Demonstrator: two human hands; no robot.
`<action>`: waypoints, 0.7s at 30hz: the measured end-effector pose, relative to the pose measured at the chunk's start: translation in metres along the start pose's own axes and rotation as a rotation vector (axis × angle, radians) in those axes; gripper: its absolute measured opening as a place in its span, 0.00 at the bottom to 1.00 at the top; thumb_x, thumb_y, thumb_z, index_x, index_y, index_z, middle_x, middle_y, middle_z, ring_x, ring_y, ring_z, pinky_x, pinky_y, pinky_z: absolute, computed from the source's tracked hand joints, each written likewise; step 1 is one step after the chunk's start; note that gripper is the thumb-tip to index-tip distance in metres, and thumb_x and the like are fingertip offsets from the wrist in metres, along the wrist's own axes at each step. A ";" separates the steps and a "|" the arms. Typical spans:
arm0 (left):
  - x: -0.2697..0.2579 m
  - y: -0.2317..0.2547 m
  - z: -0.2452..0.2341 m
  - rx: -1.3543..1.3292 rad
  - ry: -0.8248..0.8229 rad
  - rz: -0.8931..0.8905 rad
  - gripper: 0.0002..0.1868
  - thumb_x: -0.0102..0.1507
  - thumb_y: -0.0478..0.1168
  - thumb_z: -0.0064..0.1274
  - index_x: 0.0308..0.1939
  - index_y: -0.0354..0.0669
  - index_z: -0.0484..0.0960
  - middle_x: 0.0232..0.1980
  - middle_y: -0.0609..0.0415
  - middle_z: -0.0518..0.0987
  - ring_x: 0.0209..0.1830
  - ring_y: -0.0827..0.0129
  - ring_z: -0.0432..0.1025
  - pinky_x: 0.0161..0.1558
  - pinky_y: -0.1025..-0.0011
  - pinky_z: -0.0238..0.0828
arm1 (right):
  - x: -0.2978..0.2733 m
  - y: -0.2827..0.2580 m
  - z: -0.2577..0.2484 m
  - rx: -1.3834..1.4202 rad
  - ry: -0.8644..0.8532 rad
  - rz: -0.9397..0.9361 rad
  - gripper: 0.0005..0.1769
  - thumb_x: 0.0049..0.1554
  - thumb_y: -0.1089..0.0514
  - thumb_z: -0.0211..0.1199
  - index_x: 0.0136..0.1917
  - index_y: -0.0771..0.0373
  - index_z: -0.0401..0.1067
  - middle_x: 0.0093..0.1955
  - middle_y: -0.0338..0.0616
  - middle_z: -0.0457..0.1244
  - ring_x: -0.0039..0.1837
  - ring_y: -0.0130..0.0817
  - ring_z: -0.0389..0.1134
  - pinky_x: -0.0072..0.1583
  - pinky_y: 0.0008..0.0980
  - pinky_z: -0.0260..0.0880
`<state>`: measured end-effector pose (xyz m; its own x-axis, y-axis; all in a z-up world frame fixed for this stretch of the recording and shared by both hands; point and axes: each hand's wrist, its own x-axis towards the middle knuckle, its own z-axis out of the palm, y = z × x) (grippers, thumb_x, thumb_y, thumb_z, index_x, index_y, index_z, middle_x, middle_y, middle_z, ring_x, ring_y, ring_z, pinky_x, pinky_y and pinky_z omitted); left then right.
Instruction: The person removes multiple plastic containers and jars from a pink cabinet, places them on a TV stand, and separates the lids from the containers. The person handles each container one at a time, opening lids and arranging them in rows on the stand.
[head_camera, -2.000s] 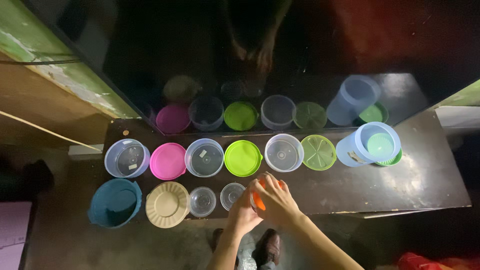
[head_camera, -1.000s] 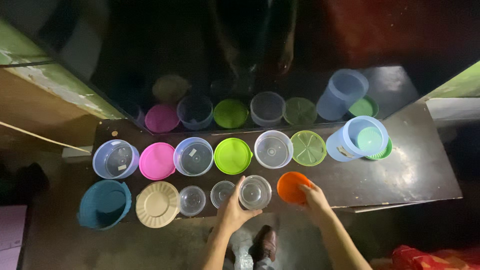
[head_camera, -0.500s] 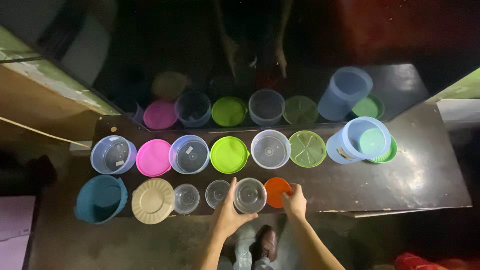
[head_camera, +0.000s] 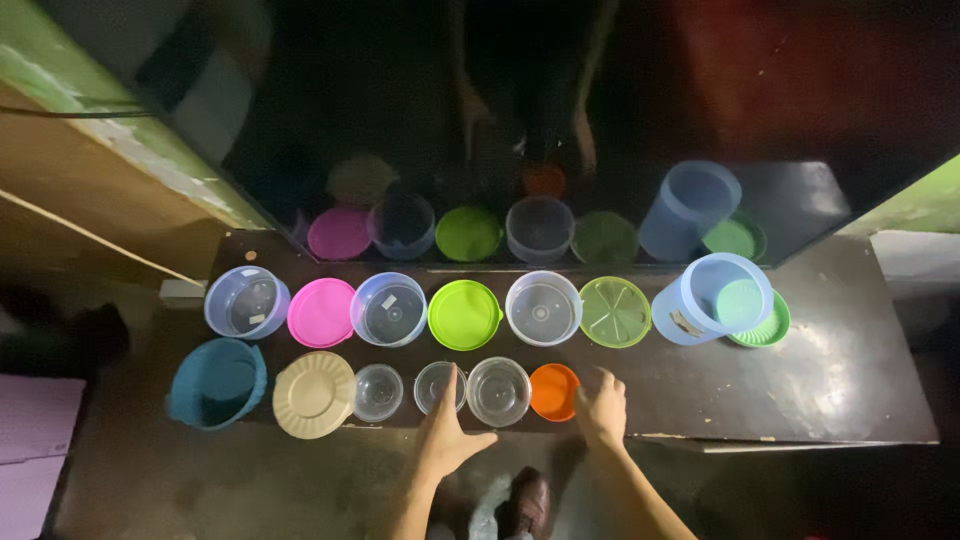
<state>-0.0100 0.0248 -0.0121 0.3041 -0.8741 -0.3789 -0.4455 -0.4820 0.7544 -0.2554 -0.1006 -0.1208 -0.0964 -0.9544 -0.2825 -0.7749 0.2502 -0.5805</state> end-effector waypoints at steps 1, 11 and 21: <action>-0.001 -0.005 -0.001 0.016 0.018 0.004 0.66 0.46 0.42 0.72 0.77 0.50 0.40 0.76 0.39 0.53 0.76 0.51 0.52 0.70 0.62 0.53 | 0.002 -0.006 -0.007 0.024 0.046 -0.082 0.29 0.50 0.57 0.62 0.65 0.57 0.66 0.63 0.57 0.60 0.64 0.55 0.62 0.64 0.47 0.64; -0.011 -0.043 -0.075 0.168 0.362 0.064 0.34 0.60 0.45 0.56 0.68 0.43 0.63 0.68 0.45 0.69 0.67 0.51 0.64 0.64 0.58 0.63 | -0.031 -0.201 -0.077 0.108 0.157 -0.693 0.19 0.52 0.63 0.58 0.58 0.55 0.71 0.60 0.51 0.63 0.63 0.52 0.63 0.62 0.49 0.62; -0.062 -0.112 -0.249 0.144 0.559 -0.004 0.29 0.62 0.51 0.49 0.66 0.48 0.67 0.66 0.50 0.72 0.63 0.54 0.69 0.62 0.61 0.67 | -0.179 -0.387 0.005 0.054 -0.083 -1.132 0.25 0.46 0.59 0.60 0.59 0.58 0.68 0.61 0.50 0.62 0.63 0.53 0.62 0.59 0.50 0.61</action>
<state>0.2310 0.1479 0.0599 0.6870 -0.7265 -0.0115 -0.5416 -0.5226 0.6584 0.0643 -0.0258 0.1507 0.6853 -0.6233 0.3765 -0.3622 -0.7403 -0.5663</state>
